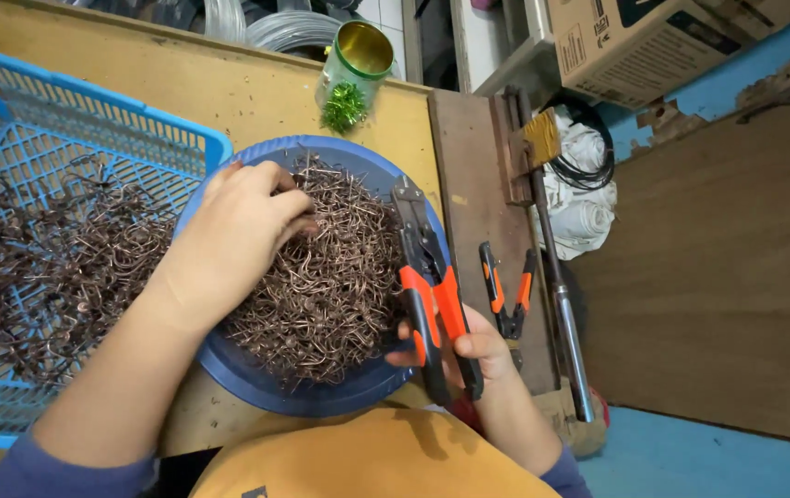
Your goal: A person uses wire cutters to cut small pieces of copper wire from a large pile and sorts them into a basket.
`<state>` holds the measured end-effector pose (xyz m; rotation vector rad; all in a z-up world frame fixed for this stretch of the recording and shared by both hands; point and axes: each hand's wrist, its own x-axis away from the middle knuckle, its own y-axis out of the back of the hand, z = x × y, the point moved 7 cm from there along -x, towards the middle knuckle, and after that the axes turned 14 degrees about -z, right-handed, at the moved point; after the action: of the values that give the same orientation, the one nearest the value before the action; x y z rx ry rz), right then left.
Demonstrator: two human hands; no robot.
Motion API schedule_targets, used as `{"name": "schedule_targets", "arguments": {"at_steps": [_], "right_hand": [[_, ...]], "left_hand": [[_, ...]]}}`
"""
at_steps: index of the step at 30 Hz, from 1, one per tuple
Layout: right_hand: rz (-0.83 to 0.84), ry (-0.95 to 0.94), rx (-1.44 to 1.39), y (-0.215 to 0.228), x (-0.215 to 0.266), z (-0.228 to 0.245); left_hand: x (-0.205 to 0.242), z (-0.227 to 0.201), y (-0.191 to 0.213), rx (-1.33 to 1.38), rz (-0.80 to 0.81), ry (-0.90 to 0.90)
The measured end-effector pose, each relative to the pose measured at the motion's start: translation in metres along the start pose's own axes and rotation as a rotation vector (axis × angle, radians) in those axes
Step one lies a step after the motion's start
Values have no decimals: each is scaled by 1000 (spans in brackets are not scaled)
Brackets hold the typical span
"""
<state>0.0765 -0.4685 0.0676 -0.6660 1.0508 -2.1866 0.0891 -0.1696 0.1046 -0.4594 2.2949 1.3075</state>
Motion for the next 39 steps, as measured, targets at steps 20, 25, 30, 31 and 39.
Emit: {"name": "schedule_targets", "arguments": {"at_steps": [20,25,30,31,39], "right_hand": [[58,18,317,-27,-28,33],[3,208,876,-42,-22,63],[-91,396,1747,-69,-36,58],[-91,396,1748,-68,-36,53],[-214,560,2258,-50,-42,36]], "left_hand": [[-25,-28,31,-86,-15,-86],[-26,-46,46,-150,-209,-157],[-13,-48,39,-172,-309,-170],[-11,-47,37,-171,-309,-170],[-5,-43,45,-147,-371,-174]]}}
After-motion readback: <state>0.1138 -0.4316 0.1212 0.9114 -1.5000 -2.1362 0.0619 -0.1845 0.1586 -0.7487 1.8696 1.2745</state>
